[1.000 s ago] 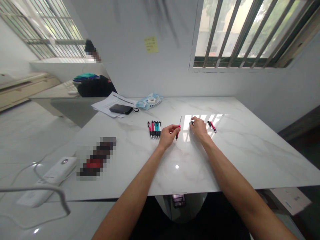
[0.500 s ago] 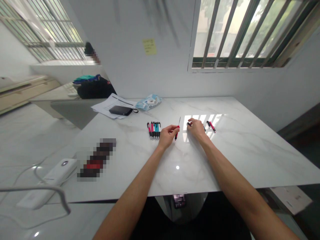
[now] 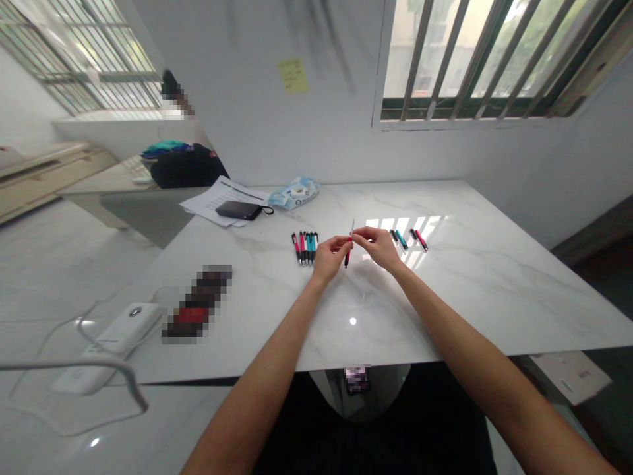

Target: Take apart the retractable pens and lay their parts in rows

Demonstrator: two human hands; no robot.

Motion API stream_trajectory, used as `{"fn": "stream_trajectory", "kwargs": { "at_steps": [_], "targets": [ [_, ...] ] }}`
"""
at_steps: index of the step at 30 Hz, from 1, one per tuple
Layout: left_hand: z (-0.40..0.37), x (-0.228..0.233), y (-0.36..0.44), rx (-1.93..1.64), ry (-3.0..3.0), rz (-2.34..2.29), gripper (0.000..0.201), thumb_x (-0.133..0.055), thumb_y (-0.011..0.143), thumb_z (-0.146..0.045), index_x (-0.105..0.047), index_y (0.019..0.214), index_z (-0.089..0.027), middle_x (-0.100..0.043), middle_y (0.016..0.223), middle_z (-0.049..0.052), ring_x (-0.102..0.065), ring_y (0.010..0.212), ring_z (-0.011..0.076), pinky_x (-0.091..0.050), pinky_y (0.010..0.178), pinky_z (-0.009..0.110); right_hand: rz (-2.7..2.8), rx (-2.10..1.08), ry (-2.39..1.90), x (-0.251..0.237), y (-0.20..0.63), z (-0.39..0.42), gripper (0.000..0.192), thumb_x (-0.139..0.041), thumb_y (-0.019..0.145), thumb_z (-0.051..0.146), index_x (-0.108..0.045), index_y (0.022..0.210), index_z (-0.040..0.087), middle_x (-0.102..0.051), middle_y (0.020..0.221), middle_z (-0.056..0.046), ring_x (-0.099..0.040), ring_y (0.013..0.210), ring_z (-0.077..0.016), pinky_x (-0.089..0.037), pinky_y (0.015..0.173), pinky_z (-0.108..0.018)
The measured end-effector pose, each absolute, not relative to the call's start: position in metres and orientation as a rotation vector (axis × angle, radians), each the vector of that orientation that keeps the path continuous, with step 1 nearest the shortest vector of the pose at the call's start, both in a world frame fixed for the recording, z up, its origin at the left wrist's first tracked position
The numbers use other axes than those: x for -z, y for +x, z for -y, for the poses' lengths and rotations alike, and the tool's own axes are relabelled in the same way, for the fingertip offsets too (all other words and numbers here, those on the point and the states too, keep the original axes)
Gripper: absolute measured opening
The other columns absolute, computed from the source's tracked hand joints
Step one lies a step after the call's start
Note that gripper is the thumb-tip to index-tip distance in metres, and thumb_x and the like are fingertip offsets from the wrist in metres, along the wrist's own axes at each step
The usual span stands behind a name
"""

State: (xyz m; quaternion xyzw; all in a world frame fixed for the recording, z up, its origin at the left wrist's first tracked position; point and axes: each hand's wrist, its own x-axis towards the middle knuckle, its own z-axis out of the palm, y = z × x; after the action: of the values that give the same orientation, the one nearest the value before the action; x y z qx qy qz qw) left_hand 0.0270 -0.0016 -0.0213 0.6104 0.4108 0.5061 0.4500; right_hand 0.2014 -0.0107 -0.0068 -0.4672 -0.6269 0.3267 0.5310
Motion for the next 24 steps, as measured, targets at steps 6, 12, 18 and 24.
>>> {"fn": "stream_trajectory", "kwargs": {
  "at_steps": [6, 12, 18, 24],
  "targets": [
    [0.003, 0.022, 0.027, -1.201, 1.563, -1.056, 0.029, -0.078, 0.078, -0.041, -0.077, 0.094, -0.018, -0.077, 0.086, 0.006, -0.068, 0.073, 0.0176, -0.050, 0.068, 0.028, 1.304, -0.918, -1.079, 0.006, 0.203, 0.007, 0.040, -0.073, 0.083, 0.056, -0.076, 0.097, 0.020, -0.078, 0.093, -0.005, -0.069, 0.082, -0.0161, -0.055, 0.073, -0.027],
    [-0.004, 0.024, 0.027, -1.310, 1.489, -1.021, 0.011, -0.057, 0.085, -0.028, -0.063, 0.082, -0.020, -0.060, 0.067, -0.001, -0.058, 0.065, 0.0129, -0.046, 0.067, 0.026, 1.087, -0.772, -1.094, 0.009, 0.205, 0.005, 0.038, -0.065, 0.090, 0.052, -0.072, 0.106, 0.019, -0.079, 0.103, -0.009, -0.072, 0.086, -0.0163, -0.057, 0.077, -0.027],
    [-0.004, 0.019, 0.023, -1.377, 1.391, -1.071, 0.031, -0.072, 0.085, -0.048, -0.069, 0.094, -0.019, -0.053, 0.064, -0.004, -0.046, 0.054, 0.0103, -0.034, 0.052, 0.024, 1.458, -0.710, -1.149, 0.012, 0.188, 0.018, 0.026, -0.071, 0.088, 0.043, -0.080, 0.097, 0.020, -0.081, 0.092, -0.005, -0.074, 0.081, -0.0176, -0.060, 0.075, -0.029],
    [0.000, 0.015, 0.023, -1.383, 1.363, -1.087, 0.047, -0.082, 0.074, -0.060, -0.074, 0.092, -0.017, -0.065, 0.074, 0.002, -0.050, 0.060, 0.0112, -0.038, 0.055, 0.025, 1.602, -0.739, -1.160, 0.015, 0.181, 0.022, 0.019, -0.072, 0.089, 0.038, -0.081, 0.096, 0.022, -0.082, 0.092, -0.004, -0.076, 0.083, -0.0188, -0.063, 0.081, -0.032]
  ]
}}
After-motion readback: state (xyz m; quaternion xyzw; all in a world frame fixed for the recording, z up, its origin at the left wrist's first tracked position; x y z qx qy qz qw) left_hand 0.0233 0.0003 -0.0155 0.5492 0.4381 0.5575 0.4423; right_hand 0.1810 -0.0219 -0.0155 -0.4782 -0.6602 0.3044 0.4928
